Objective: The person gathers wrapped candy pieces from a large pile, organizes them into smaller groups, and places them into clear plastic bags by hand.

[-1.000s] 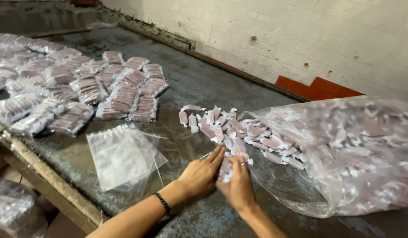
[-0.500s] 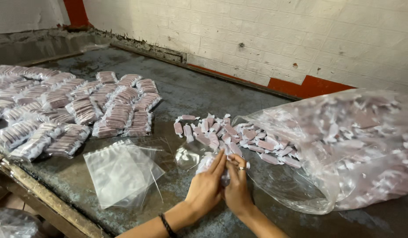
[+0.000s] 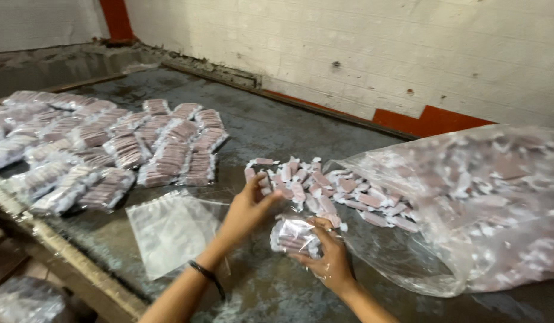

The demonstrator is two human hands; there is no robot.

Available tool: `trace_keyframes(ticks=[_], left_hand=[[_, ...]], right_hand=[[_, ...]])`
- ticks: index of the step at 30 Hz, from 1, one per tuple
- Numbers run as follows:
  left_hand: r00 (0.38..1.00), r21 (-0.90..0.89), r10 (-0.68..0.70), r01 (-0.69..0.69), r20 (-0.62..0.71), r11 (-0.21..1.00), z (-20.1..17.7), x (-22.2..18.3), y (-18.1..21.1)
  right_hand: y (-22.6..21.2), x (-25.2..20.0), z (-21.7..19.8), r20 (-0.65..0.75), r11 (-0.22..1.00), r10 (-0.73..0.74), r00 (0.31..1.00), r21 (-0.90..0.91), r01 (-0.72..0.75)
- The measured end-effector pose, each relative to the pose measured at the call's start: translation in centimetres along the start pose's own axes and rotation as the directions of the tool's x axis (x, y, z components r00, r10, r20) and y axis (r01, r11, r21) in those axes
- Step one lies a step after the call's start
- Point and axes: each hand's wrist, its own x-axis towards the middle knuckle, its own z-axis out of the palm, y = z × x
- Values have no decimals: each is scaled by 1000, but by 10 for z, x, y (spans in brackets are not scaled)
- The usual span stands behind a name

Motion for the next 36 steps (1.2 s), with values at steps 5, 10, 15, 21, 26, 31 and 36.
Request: trace_keyframes(ticks=[5, 10, 15, 21, 26, 31, 36], left_hand=[[899, 33, -146, 146, 413, 989, 8, 3, -33], [834, 87, 94, -168, 544, 982, 31, -8, -52], [935, 196, -55, -16, 351, 980, 38, -3, -61], [888, 286, -1, -147, 460, 947, 38, -9, -53], [896, 194, -45, -47, 442, 980, 34, -14, -45], [883, 105, -252, 229, 395, 968, 29, -24, -14], [767, -566, -209, 601, 607, 564, 39, -12, -35]], right_hand=[[-4, -12, 10, 155, 979, 145, 977, 117, -164], [-7, -10, 11, 515, 815, 382, 768, 204, -542], [-13, -8, 13, 516, 851, 266, 815, 271, -450], [-20, 9, -9, 572, 763, 455, 683, 146, -630], [-6, 10, -8, 536, 791, 420, 732, 179, -585], [-7, 9, -9, 360, 723, 493, 792, 337, -603], [-18, 14, -20, 5, 940, 233, 972, 256, -226]])
